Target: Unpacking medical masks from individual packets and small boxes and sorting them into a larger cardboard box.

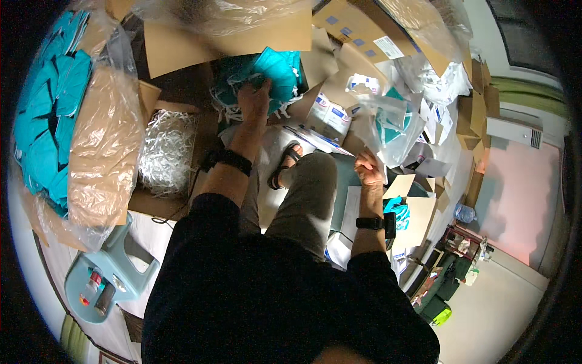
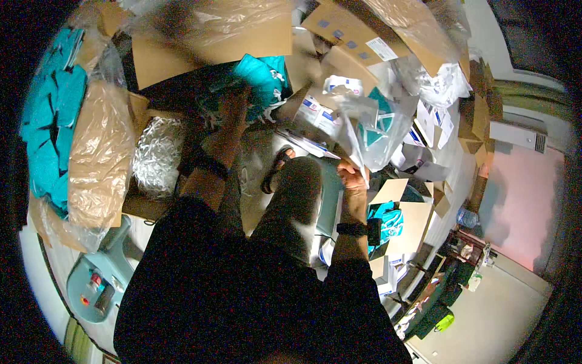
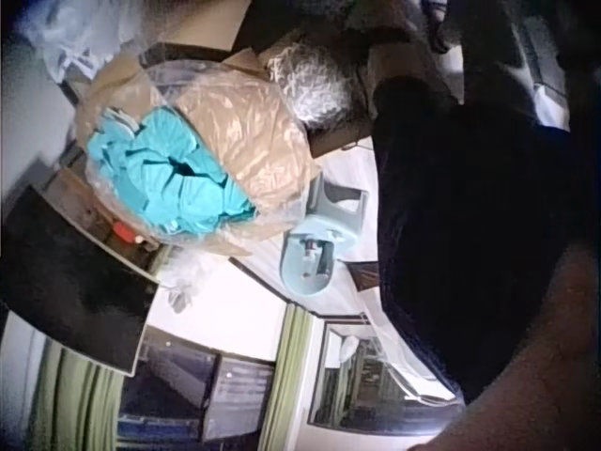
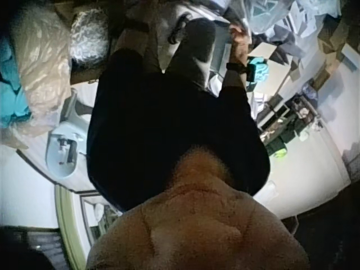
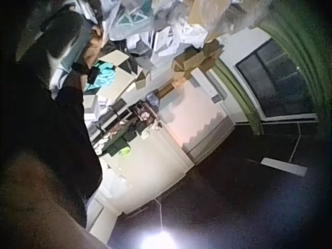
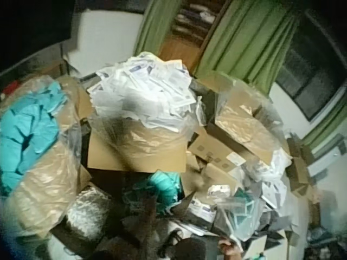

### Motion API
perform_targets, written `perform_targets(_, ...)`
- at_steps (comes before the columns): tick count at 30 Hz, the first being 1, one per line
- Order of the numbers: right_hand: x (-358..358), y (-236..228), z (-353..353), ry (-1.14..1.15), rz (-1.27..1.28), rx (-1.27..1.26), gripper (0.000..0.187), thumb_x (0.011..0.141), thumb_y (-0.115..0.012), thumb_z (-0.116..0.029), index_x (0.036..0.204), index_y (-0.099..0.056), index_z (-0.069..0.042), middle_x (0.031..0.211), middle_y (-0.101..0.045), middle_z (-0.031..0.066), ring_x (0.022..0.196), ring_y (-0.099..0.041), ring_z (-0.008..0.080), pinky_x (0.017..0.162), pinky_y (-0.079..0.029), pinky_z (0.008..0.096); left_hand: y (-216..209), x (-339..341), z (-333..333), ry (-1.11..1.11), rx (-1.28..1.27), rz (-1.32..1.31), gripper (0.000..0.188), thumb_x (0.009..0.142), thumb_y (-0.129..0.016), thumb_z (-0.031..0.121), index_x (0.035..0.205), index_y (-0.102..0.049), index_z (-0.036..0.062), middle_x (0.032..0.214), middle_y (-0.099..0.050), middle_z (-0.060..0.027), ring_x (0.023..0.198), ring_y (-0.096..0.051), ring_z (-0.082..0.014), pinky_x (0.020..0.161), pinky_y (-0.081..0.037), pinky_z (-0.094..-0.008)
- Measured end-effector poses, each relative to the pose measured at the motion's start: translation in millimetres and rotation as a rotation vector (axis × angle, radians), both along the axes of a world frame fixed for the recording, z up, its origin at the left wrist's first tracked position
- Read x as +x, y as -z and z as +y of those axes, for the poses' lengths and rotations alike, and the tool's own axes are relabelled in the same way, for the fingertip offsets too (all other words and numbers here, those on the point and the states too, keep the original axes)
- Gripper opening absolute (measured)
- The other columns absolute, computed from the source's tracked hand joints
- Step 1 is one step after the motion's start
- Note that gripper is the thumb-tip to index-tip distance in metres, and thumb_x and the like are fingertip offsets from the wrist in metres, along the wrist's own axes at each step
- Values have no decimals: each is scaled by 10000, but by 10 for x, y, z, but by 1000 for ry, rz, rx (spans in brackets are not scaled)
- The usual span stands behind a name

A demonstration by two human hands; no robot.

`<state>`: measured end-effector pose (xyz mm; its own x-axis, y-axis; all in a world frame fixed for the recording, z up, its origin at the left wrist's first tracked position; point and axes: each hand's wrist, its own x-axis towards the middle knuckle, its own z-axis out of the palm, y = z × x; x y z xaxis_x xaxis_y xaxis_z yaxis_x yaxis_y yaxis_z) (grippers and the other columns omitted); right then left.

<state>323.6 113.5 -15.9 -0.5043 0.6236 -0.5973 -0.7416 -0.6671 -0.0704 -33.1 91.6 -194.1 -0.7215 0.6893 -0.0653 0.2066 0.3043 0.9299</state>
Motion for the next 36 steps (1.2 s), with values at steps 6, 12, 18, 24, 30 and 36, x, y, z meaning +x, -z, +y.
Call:
perform_targets(6, 211, 420, -85, 76, -418, 249, 200, 876, -499, -182, 923, -568, 0, 779, -604, 106, 632, -576, 210, 536, -476, 302, -346, 190, -41, -166, -144, 424, 739, 698, -772, 330, 1241, -439, -45, 1303, -434, -265, 1178, -437, -426, 931, -432, -480)
perform_targets(12, -262, -128, -240, 22, -678, 386, 226, 902, -526, -198, 979, -591, 4, 830, -641, 101, 678, -611, 192, 610, -501, 297, -1436, 184, -348, -115, -183, 278, 515, 729, -757, 275, 1093, -512, 6, 1215, -503, -184, 1088, -519, -312, 812, -483, -415)
perform_targets(18, -420, -76, -199, -169, -864, 527, 233, 913, -600, -231, 973, -642, -10, 854, -668, 56, 716, -618, 132, 678, -507, 276, -1850, 236, -367, 199, 188, -214, 252, 820, -679, 273, 806, -625, 27, 710, -635, -108, 620, -612, -199, 587, -495, -333)
perform_targets(24, -402, 124, -305, -243, -1025, 617, 203, 892, -645, -221, 863, -671, -22, 827, -650, 9, 694, -539, 81, 659, -449, 231, -1700, 520, -362, 471, 232, -121, 324, 811, -655, 302, 946, -660, 8, 732, -645, -171, 648, -630, -221, 617, -483, -351)
perform_targets(30, 183, 104, -346, -16, -1000, 447, 289, 926, -433, -99, 1141, -547, 57, 989, -649, 140, 813, -656, 221, 730, -550, 343, -1437, 135, -257, -35, 147, -22, 357, 810, -652, 330, 905, -655, -14, 748, -640, -190, 676, -631, -317, 651, -485, -386)
perform_targets(36, -151, -38, -401, 171, -780, 416, 396, 901, -478, -189, 1225, -506, 37, 1113, -611, 153, 957, -627, 259, 797, -544, 378, -960, -292, -16, -219, 23, 286, 392, 816, -646, 365, 871, -633, -23, 808, -634, -211, 752, -631, -316, 704, -486, -394)
